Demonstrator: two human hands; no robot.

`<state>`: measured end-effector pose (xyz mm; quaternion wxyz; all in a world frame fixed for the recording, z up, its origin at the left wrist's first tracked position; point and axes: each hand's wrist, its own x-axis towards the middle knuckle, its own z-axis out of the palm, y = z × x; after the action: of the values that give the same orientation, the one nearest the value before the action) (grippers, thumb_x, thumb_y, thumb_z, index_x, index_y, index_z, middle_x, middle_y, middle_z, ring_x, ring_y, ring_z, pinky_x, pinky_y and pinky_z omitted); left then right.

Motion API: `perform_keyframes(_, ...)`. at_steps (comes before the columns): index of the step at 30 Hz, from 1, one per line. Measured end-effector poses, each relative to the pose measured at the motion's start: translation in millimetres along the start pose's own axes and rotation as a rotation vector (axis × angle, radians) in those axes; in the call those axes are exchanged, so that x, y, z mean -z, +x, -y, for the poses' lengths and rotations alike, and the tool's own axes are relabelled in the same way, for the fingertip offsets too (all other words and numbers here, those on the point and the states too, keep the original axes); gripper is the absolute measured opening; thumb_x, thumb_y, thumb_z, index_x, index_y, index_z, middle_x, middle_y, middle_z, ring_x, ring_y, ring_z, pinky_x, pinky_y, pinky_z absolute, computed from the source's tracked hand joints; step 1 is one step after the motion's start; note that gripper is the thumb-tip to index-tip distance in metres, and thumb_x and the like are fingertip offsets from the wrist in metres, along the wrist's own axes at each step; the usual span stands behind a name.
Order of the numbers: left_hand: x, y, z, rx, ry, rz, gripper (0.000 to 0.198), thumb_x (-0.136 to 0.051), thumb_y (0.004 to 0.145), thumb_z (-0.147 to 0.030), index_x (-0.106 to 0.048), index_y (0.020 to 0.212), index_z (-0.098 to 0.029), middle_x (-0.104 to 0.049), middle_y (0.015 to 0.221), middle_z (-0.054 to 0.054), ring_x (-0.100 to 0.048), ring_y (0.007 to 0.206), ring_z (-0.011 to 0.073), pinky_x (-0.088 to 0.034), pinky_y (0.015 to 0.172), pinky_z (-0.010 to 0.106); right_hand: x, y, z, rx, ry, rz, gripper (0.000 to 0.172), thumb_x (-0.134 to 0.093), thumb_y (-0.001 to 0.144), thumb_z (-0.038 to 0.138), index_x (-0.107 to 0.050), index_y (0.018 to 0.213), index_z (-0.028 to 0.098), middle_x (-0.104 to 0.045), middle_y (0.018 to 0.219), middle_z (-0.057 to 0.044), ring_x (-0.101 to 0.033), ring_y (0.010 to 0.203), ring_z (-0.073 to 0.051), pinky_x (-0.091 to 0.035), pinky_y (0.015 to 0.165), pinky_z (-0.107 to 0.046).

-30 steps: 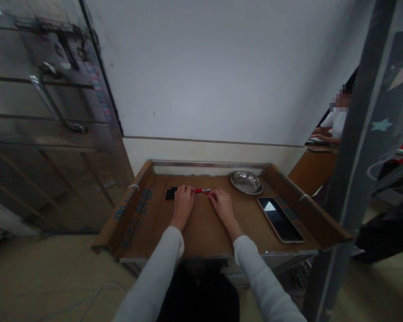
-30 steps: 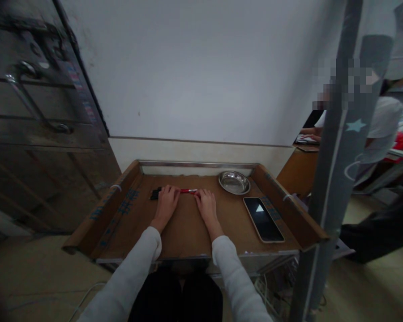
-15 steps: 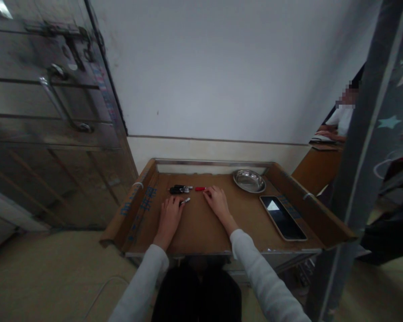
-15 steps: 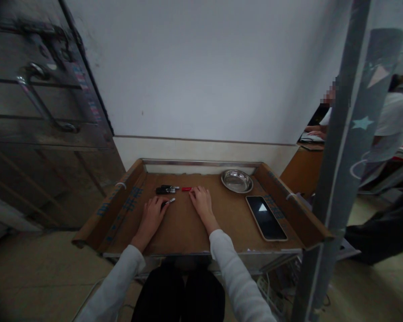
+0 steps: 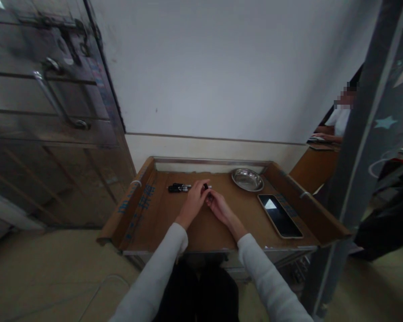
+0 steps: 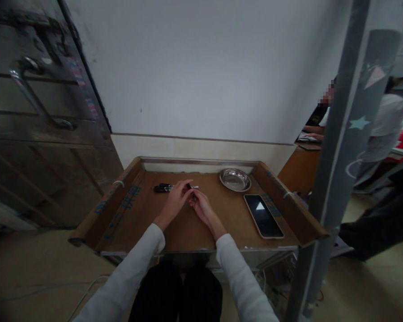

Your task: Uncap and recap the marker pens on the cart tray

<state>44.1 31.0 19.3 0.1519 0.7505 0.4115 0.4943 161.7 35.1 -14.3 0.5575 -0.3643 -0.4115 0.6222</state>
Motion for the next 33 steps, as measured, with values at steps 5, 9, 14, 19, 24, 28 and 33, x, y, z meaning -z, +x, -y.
perform_keyframes(5, 8.7, 6.6, 1.0, -0.003, -0.076, 0.048, 0.028, -0.046, 0.089, -0.026, -0.057, 0.115, -0.021, -0.063, 0.105, 0.007, -0.06, 0.096, 0.0172, -0.047, 0.088, 0.032, -0.2, 0.3, 1.7, -0.088, 0.119, 0.021, 0.021, -0.063, 0.074, 0.039, -0.065, 0.08, 0.019, -0.067, 0.074, -0.003, -0.058, 0.059, -0.012, -0.049, 0.055, -0.024)
perform_keyframes(9, 30.2, 14.9, 7.0, 0.178, -0.195, -0.145, 0.028, -0.051, 0.086, -0.034, -0.061, 0.108, -0.019, -0.066, 0.102, 0.007, -0.062, 0.085, 0.0164, -0.05, 0.078, 0.029, 1.3, -2.0, 8.1, -0.068, 0.108, 0.055, 0.022, -0.065, 0.074, 0.035, -0.067, 0.087, 0.018, -0.07, 0.085, -0.004, -0.063, 0.07, -0.013, -0.053, 0.068, -0.025)
perform_keyframes(14, 49.4, 11.2, 40.4, 0.338, -0.347, -0.191, 0.03, -0.057, 0.081, -0.038, -0.063, 0.101, -0.016, -0.068, 0.093, 0.007, -0.064, 0.077, 0.0146, -0.052, 0.069, 0.026, 6.1, -2.5, 10.6, -0.046, 0.058, 0.075, 0.029, -0.074, 0.064, 0.035, -0.07, 0.087, 0.017, -0.07, 0.095, -0.005, -0.065, 0.087, -0.016, -0.05, 0.088, -0.03)
perform_keyframes(19, 32.1, -13.9, 53.8, 0.233, -0.168, 0.077, 0.015, -0.055, 0.083, -0.027, -0.063, 0.091, -0.018, -0.067, 0.092, 0.005, -0.062, 0.086, 0.0169, -0.05, 0.081, 0.034, 15.2, -1.1, 5.9, 0.249, -0.378, -0.153, 0.025, -0.07, 0.067, 0.038, -0.07, 0.083, 0.018, -0.072, 0.087, -0.005, -0.065, 0.08, -0.018, -0.05, 0.084, -0.036)
perform_keyframes(24, 12.8, -22.0, 40.0, -0.036, 0.157, 0.274, 0.012, -0.049, 0.085, -0.014, -0.059, 0.091, -0.018, -0.062, 0.097, 0.006, -0.057, 0.095, 0.0187, -0.045, 0.089, 0.036, 22.8, -15.2, 7.9, 0.513, -0.819, -0.121, 0.019, -0.054, 0.082, 0.032, -0.068, 0.091, 0.023, -0.071, 0.092, -0.003, -0.066, 0.085, -0.019, -0.05, 0.08, -0.032)
perform_keyframes(28, 10.1, -11.7, 44.0, -0.079, 0.301, 0.234, 0.014, -0.05, 0.085, -0.013, -0.057, 0.095, -0.018, -0.057, 0.099, 0.007, -0.054, 0.096, 0.0201, -0.045, 0.088, 0.037, 21.2, -19.3, 5.9, 0.545, -1.056, 0.061, 0.021, -0.047, 0.087, 0.024, -0.066, 0.096, 0.026, -0.07, 0.096, -0.001, -0.066, 0.087, -0.018, -0.05, 0.08, -0.031)
perform_keyframes(33, 5.0, -1.9, 56.7, -0.087, 0.392, 0.171, 0.018, -0.047, 0.085, -0.011, -0.058, 0.099, -0.018, -0.053, 0.098, 0.007, -0.051, 0.093, 0.0198, -0.045, 0.086, 0.037, 13.5, -5.9, 2.9, 0.612, -1.271, 0.207, 0.019, -0.051, 0.085, 0.018, -0.065, 0.096, 0.024, -0.066, 0.102, -0.005, -0.061, 0.096, -0.018, -0.046, 0.087, -0.032)
